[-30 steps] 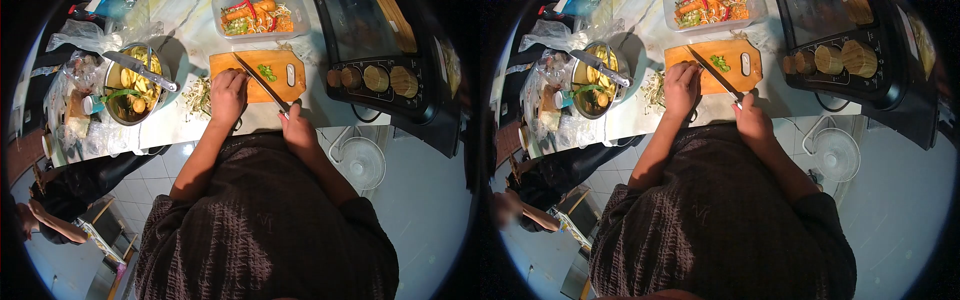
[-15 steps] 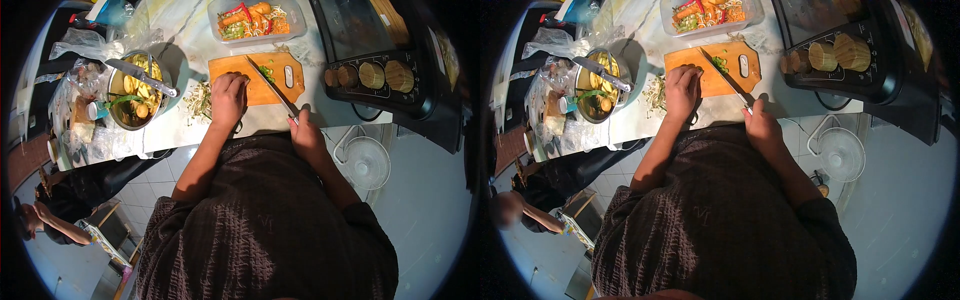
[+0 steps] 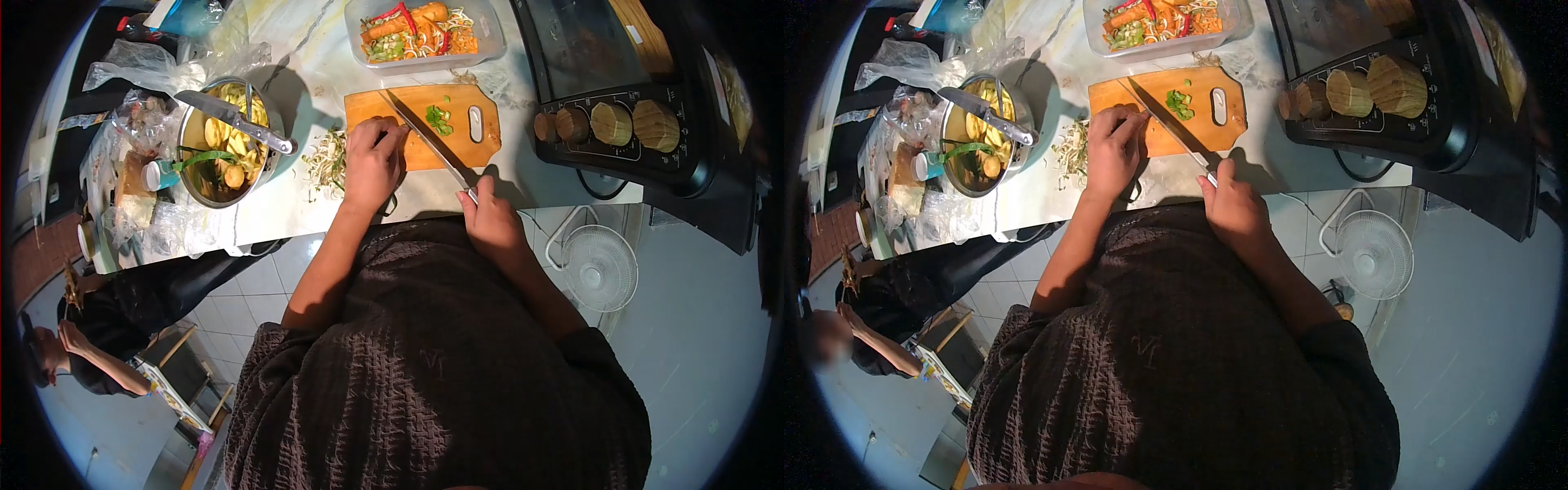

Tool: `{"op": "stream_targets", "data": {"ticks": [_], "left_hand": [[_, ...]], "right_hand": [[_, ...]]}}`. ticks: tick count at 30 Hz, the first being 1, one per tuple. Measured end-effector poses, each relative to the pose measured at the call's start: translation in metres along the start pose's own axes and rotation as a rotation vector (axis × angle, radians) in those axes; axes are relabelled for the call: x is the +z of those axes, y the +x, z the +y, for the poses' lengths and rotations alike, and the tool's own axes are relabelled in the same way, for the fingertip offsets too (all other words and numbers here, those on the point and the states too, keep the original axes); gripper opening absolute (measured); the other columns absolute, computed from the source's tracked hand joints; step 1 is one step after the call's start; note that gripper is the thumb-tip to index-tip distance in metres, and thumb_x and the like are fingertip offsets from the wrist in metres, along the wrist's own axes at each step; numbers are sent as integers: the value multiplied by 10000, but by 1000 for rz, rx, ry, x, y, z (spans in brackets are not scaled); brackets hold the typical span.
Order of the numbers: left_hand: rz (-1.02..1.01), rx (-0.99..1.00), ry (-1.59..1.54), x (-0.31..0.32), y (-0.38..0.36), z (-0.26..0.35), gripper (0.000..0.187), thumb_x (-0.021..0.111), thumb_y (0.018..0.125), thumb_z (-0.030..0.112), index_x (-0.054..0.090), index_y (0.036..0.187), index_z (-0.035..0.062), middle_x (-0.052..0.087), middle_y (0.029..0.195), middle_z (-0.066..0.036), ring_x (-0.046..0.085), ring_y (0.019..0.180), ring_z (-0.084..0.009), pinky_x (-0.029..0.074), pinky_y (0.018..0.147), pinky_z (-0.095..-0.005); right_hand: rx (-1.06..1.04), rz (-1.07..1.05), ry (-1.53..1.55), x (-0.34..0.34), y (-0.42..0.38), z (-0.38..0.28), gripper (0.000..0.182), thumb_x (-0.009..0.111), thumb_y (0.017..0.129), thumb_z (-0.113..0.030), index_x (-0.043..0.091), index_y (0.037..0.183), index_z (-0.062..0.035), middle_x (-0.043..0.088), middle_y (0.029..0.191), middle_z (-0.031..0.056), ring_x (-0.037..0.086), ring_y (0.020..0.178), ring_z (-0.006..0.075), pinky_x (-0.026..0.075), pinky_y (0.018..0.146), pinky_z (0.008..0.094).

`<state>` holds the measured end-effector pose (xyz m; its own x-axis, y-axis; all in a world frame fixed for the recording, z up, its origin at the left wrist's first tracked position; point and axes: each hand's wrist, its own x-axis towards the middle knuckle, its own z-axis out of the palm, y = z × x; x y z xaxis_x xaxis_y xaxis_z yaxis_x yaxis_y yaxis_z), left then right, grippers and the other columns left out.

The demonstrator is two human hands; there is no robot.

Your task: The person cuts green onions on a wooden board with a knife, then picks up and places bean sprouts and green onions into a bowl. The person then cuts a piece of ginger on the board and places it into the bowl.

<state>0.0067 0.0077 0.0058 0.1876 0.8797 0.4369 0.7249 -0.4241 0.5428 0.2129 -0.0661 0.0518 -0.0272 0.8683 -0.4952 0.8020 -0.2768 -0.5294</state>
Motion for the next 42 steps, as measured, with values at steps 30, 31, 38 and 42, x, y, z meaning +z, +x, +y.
{"op": "stream_targets", "data": {"ticks": [30, 31, 38, 42], "left_hand": [[40, -21, -52, 0, -3, -1, 99, 715, 786, -23, 694, 879, 5, 645, 896, -109, 622, 932, -304, 519, 827, -396], [41, -19, -51, -2, -2, 0, 99, 715, 786, -23, 694, 879, 5, 645, 896, -109, 622, 932, -304, 519, 827, -396], [10, 15, 43, -10, -4, 2, 119, 712, 797, -4, 702, 913, 17, 647, 945, -110, 617, 921, -310, 504, 814, -417], [8, -36, -19, -5, -1, 1, 134, 722, 799, 10, 717, 929, 42, 662, 924, -98, 625, 901, -313, 507, 796, -410]], "right_hand": [[-53, 52, -98, 12, 3, 9, 350, 536, 999, -319, 383, 1066, -11, 639, 745, 291, 636, 754, 498, 493, 648, 572], [-39, 51, -102, 12, 3, 9, 348, 533, 999, -320, 383, 1068, -13, 641, 750, 290, 636, 752, 496, 494, 646, 571], [-24, 64, -52, 11, 3, 6, 348, 533, 998, -325, 390, 1069, -16, 647, 770, 284, 637, 768, 490, 496, 672, 572], [9, 57, -41, 5, -4, 10, 343, 529, 998, -335, 399, 1061, -23, 649, 780, 283, 637, 787, 492, 499, 683, 568]]}}
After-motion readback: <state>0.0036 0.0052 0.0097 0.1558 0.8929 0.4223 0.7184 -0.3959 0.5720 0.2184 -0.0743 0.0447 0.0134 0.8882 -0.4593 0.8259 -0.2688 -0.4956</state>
